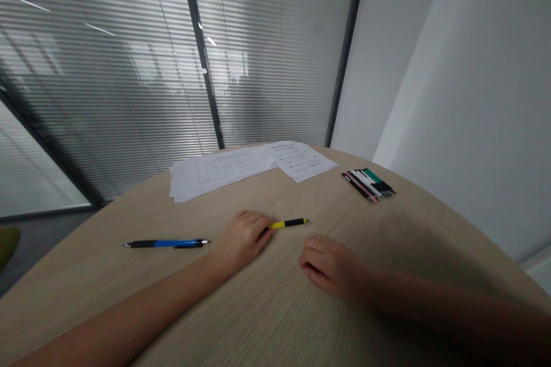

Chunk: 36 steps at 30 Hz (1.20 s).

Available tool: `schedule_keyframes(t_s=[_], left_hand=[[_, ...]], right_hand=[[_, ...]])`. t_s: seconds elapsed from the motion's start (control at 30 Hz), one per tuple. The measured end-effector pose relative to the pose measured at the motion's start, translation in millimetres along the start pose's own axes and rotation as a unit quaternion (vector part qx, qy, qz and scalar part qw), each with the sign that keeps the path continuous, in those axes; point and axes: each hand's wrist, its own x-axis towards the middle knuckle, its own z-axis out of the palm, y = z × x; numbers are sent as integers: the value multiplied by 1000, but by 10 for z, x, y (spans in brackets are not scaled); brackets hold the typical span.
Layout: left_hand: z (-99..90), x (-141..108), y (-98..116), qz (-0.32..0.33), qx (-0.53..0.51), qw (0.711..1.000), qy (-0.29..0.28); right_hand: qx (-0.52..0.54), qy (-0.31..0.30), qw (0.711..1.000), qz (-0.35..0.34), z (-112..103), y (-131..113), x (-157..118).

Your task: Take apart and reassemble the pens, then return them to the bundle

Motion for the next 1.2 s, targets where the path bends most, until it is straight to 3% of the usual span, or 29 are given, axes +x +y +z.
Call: schedule_keyframes(t_s=[0.2, 0.37, 0.47, 0.57, 0.7, 0.8, 0.97, 1.2], left_hand=[[8, -4, -16, 3, 3, 1000, 5], [12, -4, -24, 7, 9, 1000, 16], [5, -5, -19, 13, 8, 1000, 16], [4, -10, -15, 16, 6, 1000, 18], [6, -14, -20, 15, 7, 1000, 15], [7, -13, -22, 23, -3, 1000, 14], [18, -12, -23, 38, -24, 999, 15], [-11, -6, 2, 46, -22, 999, 17]], right_hand=[[24, 50, 997, 49, 17, 81, -15], [92, 165, 976, 109, -60, 308, 20], [149, 207, 942, 219, -97, 468, 43], [253, 205, 886, 331, -92, 567, 60], [374, 196, 817, 392, -45, 560, 78], [411, 198, 790, 410, -14, 508, 90], [453, 189, 777, 395, -3, 457, 110], [467, 167, 783, 376, 25, 479, 111]])
